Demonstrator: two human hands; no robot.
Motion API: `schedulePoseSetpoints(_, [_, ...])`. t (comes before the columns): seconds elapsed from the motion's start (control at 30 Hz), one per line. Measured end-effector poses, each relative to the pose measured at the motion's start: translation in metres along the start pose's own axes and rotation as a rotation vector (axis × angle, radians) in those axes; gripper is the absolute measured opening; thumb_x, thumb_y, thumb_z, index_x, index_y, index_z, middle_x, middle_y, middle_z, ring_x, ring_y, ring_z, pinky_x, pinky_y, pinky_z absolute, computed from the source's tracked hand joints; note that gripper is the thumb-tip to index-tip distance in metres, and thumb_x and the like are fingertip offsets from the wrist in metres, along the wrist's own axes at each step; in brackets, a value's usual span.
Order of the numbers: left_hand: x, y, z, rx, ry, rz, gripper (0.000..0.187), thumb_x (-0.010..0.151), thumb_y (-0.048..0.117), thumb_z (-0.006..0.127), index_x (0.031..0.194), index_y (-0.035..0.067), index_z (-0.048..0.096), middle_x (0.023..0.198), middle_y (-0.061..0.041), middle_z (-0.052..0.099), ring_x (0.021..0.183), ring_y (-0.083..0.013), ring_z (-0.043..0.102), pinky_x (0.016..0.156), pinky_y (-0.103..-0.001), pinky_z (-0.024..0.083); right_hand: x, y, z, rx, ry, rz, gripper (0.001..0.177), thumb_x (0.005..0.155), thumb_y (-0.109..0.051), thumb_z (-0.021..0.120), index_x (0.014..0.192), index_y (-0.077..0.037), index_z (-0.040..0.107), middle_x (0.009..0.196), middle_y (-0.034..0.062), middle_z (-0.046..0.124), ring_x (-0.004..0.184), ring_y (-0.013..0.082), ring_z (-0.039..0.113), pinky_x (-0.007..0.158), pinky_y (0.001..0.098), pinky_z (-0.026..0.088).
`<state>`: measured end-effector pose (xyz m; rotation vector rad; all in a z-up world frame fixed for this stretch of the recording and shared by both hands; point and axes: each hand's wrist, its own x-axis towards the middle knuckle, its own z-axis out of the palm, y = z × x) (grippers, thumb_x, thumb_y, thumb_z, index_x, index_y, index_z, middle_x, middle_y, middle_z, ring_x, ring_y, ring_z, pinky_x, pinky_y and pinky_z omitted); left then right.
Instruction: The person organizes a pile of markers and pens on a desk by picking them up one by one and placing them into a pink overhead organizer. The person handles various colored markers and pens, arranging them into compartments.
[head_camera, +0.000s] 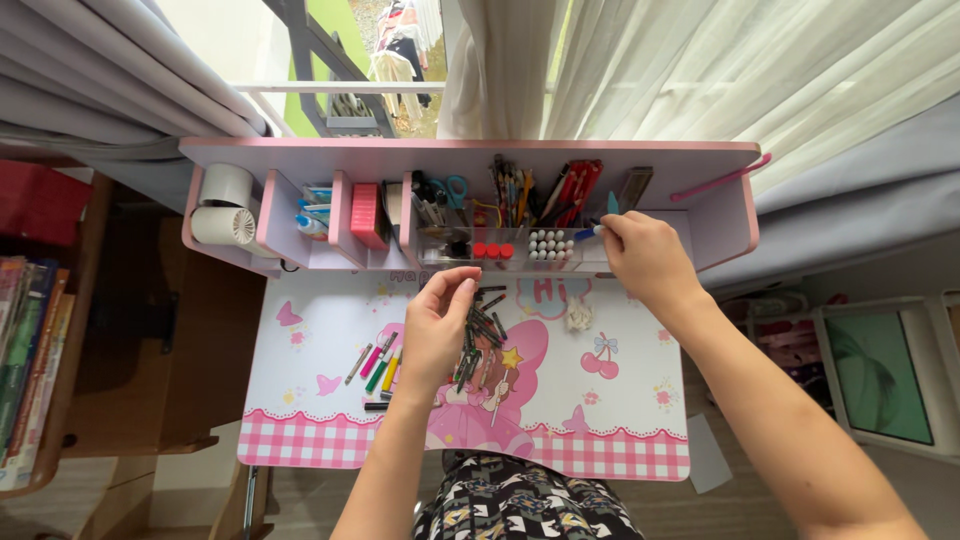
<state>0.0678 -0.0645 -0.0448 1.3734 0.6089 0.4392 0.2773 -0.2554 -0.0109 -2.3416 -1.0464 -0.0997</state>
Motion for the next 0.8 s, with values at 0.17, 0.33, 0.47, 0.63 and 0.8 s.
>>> schedulePoseSetpoints(0.17, [0.002, 0.006, -0.010, 0.052, 0.017, 0.020, 0.023, 0.100, 0.015, 0.062, 0.117, 0.002, 0.072, 0.110, -0.004, 0.076, 0.103, -0.0091, 0.069, 0.093, -0.024, 0.052, 0.009, 0.023, 0.030, -0.097, -0.032, -0.052, 0.017, 0.097, -0.014, 0.064, 0.103, -0.001, 0.074, 0.091, 0.0190, 0.069, 0.088, 0.0404, 0.067, 0.078, 0.0481, 0.054])
schedulePoseSetpoints(0.33, [0.002, 0.002, -0.015, 0.056, 0.023, 0.010, 0.024, 0.100, 0.016, 0.063, 0.117, 0.002, 0.072, 0.110, -0.004, 0.076, 0.103, -0.0093, 0.069, 0.093, -0.024, 0.052, 0.016, 0.042, 0.060, -0.142, -0.130, -0.016, 0.018, 0.097, -0.014, 0.062, 0.100, -0.001, 0.074, 0.092, 0.0194, 0.070, 0.088, 0.0414, 0.067, 0.079, 0.0490, 0.054])
schedulePoseSetpoints(0.47, [0.001, -0.002, -0.020, 0.025, 0.032, 0.013, 0.024, 0.100, 0.016, 0.062, 0.117, 0.001, 0.072, 0.110, -0.004, 0.076, 0.104, -0.0088, 0.069, 0.094, -0.024, 0.052, 0.017, 0.053, 0.083, -0.133, -0.160, -0.011, 0.017, 0.093, -0.013, 0.062, 0.096, -0.002, 0.074, 0.094, 0.0194, 0.070, 0.088, 0.0418, 0.068, 0.080, 0.0496, 0.055])
schedulePoseSetpoints(0.63, [-0.003, -0.002, -0.028, 0.070, 0.053, -0.007, 0.024, 0.101, 0.016, 0.062, 0.117, 0.002, 0.072, 0.108, -0.004, 0.076, 0.100, -0.0087, 0.068, 0.091, -0.025, 0.052, 0.016, 0.061, 0.099, -0.128, -0.202, -0.021, 0.018, 0.092, -0.012, 0.061, 0.098, 0.000, 0.073, 0.093, 0.0215, 0.070, 0.087, 0.0426, 0.068, 0.080, 0.0500, 0.055])
schedulePoseSetpoints(0.8, [-0.008, -0.003, -0.034, 0.090, 0.075, -0.014, 0.024, 0.100, 0.016, 0.062, 0.117, 0.002, 0.072, 0.110, -0.004, 0.076, 0.100, -0.0088, 0.068, 0.092, -0.025, 0.052, 0.016, 0.055, 0.100, -0.109, -0.222, 0.005, 0.023, 0.090, -0.012, 0.060, 0.104, 0.000, 0.074, 0.096, 0.0231, 0.070, 0.087, 0.0435, 0.069, 0.082, 0.0500, 0.055])
